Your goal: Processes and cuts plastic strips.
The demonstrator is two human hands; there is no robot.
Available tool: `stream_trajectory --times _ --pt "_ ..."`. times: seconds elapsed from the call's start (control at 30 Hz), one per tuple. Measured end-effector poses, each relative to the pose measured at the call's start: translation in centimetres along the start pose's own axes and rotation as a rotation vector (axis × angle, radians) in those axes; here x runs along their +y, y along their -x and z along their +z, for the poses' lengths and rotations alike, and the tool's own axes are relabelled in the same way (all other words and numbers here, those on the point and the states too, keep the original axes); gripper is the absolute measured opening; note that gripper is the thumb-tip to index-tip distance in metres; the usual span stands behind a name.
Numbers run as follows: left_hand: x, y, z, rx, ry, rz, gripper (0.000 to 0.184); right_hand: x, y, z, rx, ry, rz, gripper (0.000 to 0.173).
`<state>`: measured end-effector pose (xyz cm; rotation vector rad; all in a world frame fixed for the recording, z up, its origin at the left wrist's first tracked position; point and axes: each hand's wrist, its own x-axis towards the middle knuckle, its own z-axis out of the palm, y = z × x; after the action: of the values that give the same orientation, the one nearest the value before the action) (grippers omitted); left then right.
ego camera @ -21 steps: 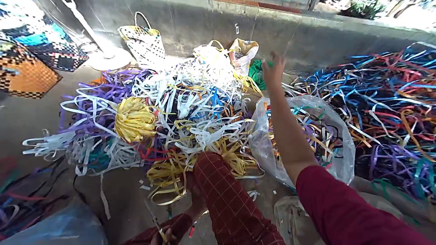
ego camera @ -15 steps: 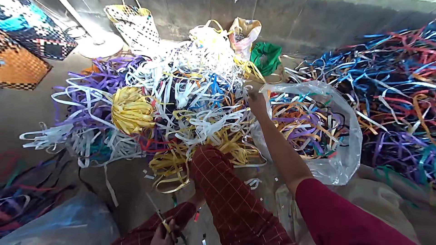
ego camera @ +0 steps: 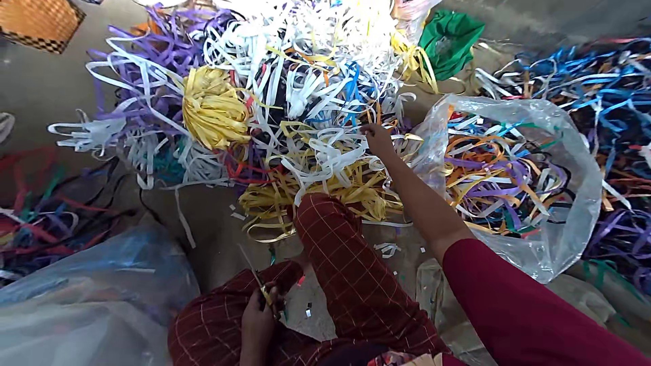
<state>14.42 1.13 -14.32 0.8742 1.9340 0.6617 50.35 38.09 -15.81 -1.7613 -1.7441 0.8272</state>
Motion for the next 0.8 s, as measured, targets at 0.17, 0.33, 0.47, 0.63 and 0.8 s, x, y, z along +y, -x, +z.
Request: stream_trajectory --times 0.17,0.33,0.47,0.63,0.8 --pt "0.5 0.2 0.0 -0.009 0.022 -0.03 0.027 1.7 -1.0 3.4 -0.248 0.171 0.261 0.052" --pt "0.5 -0.4 0.3 -0.019 0.043 -0.03 0.026 -4.9 4.5 14.4 -0.682 -0.094 0.174 0.037" --pt "0.7 -0.1 0.0 -0.014 0.03 -0.039 0.025 -10.3 6.0 15.4 -1.012 -0.349 -0.019 0.04" --pt "0.9 -0.2 -0.2 -0.034 0.04 -0.069 0.028 -8.5 6.3 13.5 -0.859 -0.207 -0.09 0.042" --pt "1.3 -0.3 -0.4 -0.051 0.067 -0.093 0.028 -6.8 5.2 10.4 -0.789 -0.117 -0.079 0.034"
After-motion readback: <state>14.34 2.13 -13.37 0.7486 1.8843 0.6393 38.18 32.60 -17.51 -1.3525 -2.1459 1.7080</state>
